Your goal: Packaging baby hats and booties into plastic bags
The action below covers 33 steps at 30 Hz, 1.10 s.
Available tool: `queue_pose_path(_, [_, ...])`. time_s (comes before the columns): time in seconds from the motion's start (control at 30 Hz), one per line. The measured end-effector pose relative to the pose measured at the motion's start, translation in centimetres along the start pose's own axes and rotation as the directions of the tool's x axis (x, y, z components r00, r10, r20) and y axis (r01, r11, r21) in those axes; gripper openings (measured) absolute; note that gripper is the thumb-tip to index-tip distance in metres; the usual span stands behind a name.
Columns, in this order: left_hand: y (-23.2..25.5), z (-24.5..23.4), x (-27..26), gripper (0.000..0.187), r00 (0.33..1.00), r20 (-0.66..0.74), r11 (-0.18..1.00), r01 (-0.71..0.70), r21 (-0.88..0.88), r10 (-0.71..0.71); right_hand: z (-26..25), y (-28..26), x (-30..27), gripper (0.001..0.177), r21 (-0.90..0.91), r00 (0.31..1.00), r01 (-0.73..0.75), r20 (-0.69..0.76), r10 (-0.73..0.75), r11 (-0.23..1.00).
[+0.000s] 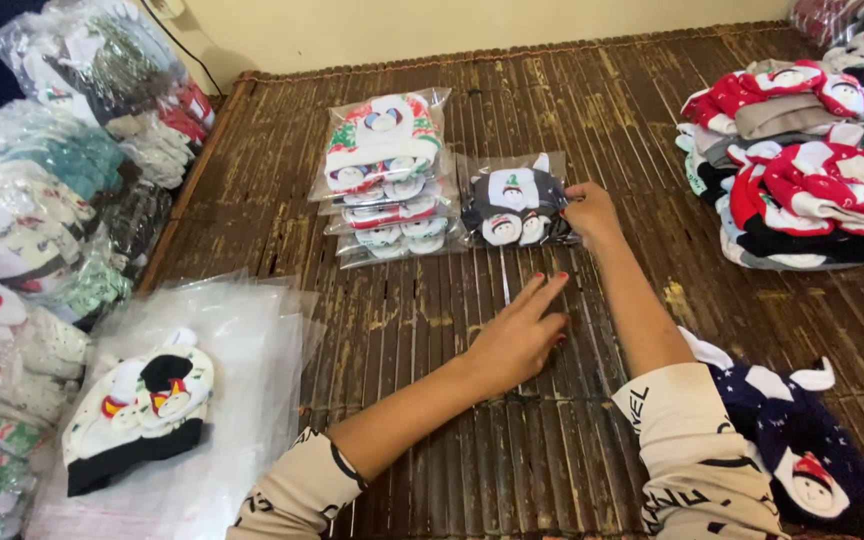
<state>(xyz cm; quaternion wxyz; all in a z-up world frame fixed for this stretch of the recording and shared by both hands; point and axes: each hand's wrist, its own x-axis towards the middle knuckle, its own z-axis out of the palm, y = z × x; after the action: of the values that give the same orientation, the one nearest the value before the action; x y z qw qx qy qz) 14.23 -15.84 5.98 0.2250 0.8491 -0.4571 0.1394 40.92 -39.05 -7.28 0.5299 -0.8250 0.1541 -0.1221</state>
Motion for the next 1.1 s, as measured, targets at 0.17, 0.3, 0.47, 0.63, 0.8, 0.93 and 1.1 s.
queue_pose_path(0.17, [1.7,-1.5,-2.4,0.023,0.991,-0.054,0.992,-0.122,-0.028,0.120,-6.3,-7.1,-6.8,0.059,-0.229,0.978,0.148,0.181,-0.107,0.962])
queue_pose_path(0.3, [3.2,-4.8,-5.0,0.022,0.988,-0.002,0.985,-0.155,-0.072,0.155,-15.4,-14.6,-16.7,0.035,-0.405,0.837,0.498,0.458,-0.301,0.767])
queue_pose_path(0.47, [3.8,-7.8,-8.5,0.025,0.978,0.196,0.987,-0.042,-0.154,0.072,-26.9,-15.7,-29.4,0.020,-0.567,0.753,0.565,0.652,-0.093,0.600])
queue_pose_path(0.63, [4.3,-8.9,-10.8,0.029,0.945,0.321,0.971,0.131,-0.200,-0.062,-29.4,-10.3,-37.0,0.076,-0.913,0.753,0.251,0.393,0.529,0.321])
queue_pose_path(0.8, [5.8,-9.1,-11.2,0.031,0.924,0.380,0.933,0.163,-0.320,-0.031,-29.4,0.0,-39.4,0.078,-0.825,0.917,0.399,0.350,-0.192,0.402])
queue_pose_path(0.93, [7.0,-9.0,-11.2,0.027,0.935,0.354,0.901,0.171,-0.399,-0.021,-29.8,-0.5,-38.2,0.067,-0.662,0.936,0.348,0.206,-0.285,0.664])
queue_pose_path(1.1, [5.5,-5.9,-12.9,0.044,0.867,0.488,0.698,0.409,-0.587,-0.098,-26.3,-2.5,-35.2,0.038,-0.263,0.945,0.321,0.027,-0.325,0.910])
